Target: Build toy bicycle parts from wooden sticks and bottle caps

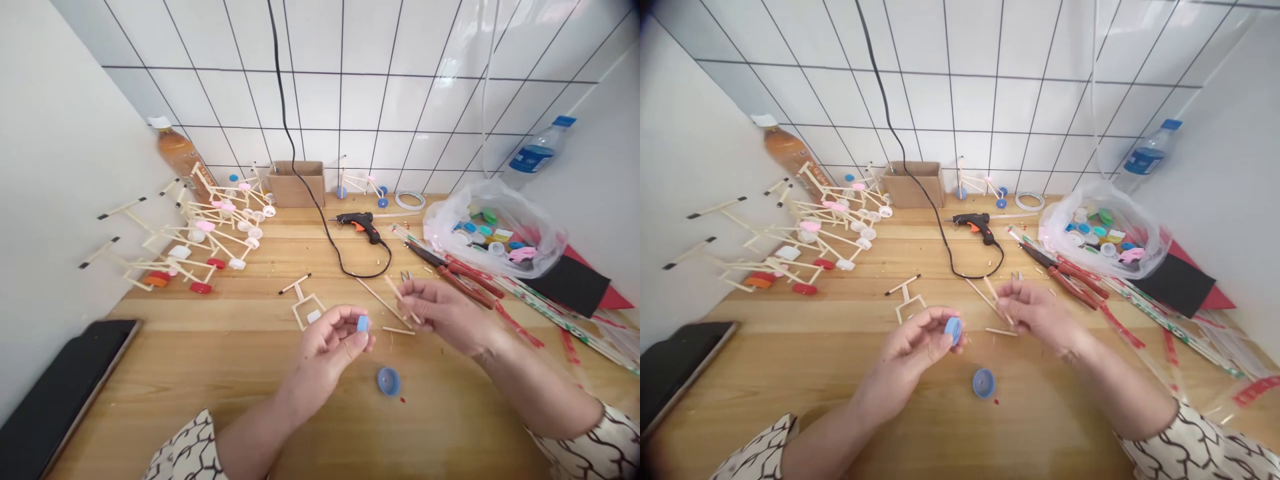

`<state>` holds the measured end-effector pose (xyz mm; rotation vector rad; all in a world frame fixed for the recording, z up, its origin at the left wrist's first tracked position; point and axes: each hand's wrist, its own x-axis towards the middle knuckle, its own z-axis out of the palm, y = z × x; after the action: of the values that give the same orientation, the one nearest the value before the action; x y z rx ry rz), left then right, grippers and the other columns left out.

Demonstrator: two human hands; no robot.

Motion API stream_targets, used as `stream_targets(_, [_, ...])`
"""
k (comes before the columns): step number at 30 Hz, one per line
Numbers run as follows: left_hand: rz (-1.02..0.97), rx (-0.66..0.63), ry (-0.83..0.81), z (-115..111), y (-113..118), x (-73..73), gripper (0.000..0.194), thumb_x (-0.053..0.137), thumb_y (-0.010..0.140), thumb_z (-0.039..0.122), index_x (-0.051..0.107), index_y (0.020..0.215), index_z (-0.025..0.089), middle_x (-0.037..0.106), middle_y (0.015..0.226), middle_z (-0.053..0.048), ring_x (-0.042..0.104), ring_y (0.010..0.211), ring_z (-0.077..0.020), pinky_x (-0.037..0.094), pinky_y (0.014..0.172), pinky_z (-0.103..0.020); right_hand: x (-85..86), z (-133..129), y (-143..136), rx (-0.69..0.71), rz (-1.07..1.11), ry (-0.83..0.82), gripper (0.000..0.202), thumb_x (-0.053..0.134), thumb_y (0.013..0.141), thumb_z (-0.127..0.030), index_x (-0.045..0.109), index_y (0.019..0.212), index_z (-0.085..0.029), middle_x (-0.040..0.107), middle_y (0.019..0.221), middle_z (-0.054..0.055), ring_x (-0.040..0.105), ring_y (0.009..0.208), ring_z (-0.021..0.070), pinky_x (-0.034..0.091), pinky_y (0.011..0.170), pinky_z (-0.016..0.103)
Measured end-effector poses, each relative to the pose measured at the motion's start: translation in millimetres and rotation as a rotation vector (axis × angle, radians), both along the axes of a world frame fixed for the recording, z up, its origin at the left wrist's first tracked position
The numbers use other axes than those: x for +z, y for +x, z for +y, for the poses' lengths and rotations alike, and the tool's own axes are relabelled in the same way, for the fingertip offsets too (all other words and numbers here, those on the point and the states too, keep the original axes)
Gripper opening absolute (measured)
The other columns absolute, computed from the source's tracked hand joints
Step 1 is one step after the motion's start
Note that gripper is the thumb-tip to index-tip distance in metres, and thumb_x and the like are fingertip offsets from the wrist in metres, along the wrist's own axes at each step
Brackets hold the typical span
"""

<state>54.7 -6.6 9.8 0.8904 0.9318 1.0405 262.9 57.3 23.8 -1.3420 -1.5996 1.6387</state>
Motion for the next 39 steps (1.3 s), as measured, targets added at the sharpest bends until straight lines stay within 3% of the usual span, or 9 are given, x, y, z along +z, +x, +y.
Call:
stream_targets(2, [-0.116,0.05,-0.018,2,-1,-0.2,0.025,0.067,0.076,0.029,0.061,0.095,0.014,0.064,0.085,-0.004,0.061,0.074,-0.0145,0.047,0.074,-0.03,0.5,-11,-10,0.043,0.205,-0.23,0.033,0.064,0.073,-0.042,0.054,0.09,-0.015,0.045,0.064,-0.004,0.031,0.047,0.0061,0.023,0.044,0.02])
stream_targets(5, [-0.244,0.099,-0.056,5,-1,0.1,0.024,0.07,0.073,0.028,0.064,0.091,0.014,0.065,0.084,-0.004,0.061,0.073,-0.0149,0.046,0.07,-0.03,-1.5,-21,-18,0.083,0.302,-0.32,0.03,0.067,0.073,-0.039,0.058,0.086,-0.013,0.047,0.063,-0.003,0.031,0.048,0.0055,0.021,0.046,0.021])
stream_targets(15, [-0.398,0.043,-0.192,8,-1,0.1,0.021,0.07,0.072,0.021,0.069,0.091,0.013,0.068,0.081,-0.006,0.062,0.069,-0.0137,0.046,0.067,-0.027,8.5,-39,-27,0.163,0.038,0.002,0.026,0.049,0.086,-0.042,0.052,0.081,-0.017,0.038,0.064,-0.005,0.033,0.057,0.0091,0.028,0.052,0.021])
stream_targets(20, [-0.307,0.013,-0.134,4,-2,-0.4,0.025,0.073,0.071,0.025,0.068,0.093,0.015,0.067,0.083,-0.005,0.059,0.073,-0.014,0.047,0.068,-0.027,8.0,-45,-24,0.156,-0.085,0.216,0.021,0.039,0.092,-0.037,0.046,0.082,-0.02,0.037,0.062,-0.005,0.034,0.055,0.0104,0.031,0.05,0.022])
stream_targets(25, [-0.036,0.001,-0.038,-1,-3,4.5,0.03,0.074,0.067,0.02,0.067,0.096,0.016,0.065,0.084,-0.004,0.057,0.08,-0.0148,0.047,0.073,-0.027,7.1,-49,-19,0.161,-0.197,0.492,0.015,0.038,0.092,-0.028,0.05,0.086,-0.021,0.05,0.066,-0.002,0.045,0.057,0.0115,0.037,0.051,0.022])
stream_targets(32, [0.456,0.034,0.364,-3,-2,6.8,0.028,0.064,0.073,0.014,0.064,0.101,0.015,0.065,0.095,-0.007,0.06,0.077,-0.0154,0.05,0.072,-0.028,7.8,-53,-12,0.166,-0.288,0.802,0.011,0.044,0.089,-0.017,0.054,0.092,-0.022,0.065,0.076,0.002,0.06,0.063,0.014,0.045,0.057,0.024])
stream_targets(35, [0.484,0.028,0.387,-4,-2,4.3,0.029,0.062,0.076,0.016,0.062,0.105,0.016,0.066,0.099,-0.008,0.061,0.082,-0.0168,0.05,0.076,-0.029,8.0,-51,-12,0.17,-0.302,0.835,0.012,0.043,0.089,-0.016,0.053,0.091,-0.022,0.066,0.076,0.002,0.061,0.063,0.0138,0.046,0.057,0.024])
stream_targets(39, [0.375,-0.003,0.259,-4,-4,5.5,0.03,0.059,0.08,0.019,0.06,0.11,0.016,0.065,0.108,-0.009,0.06,0.098,-0.0196,0.047,0.086,-0.031,7.2,-49,-13,0.175,-0.322,0.835,0.012,0.041,0.09,-0.014,0.05,0.092,-0.022,0.064,0.072,0.001,0.06,0.06,0.0126,0.044,0.054,0.022])
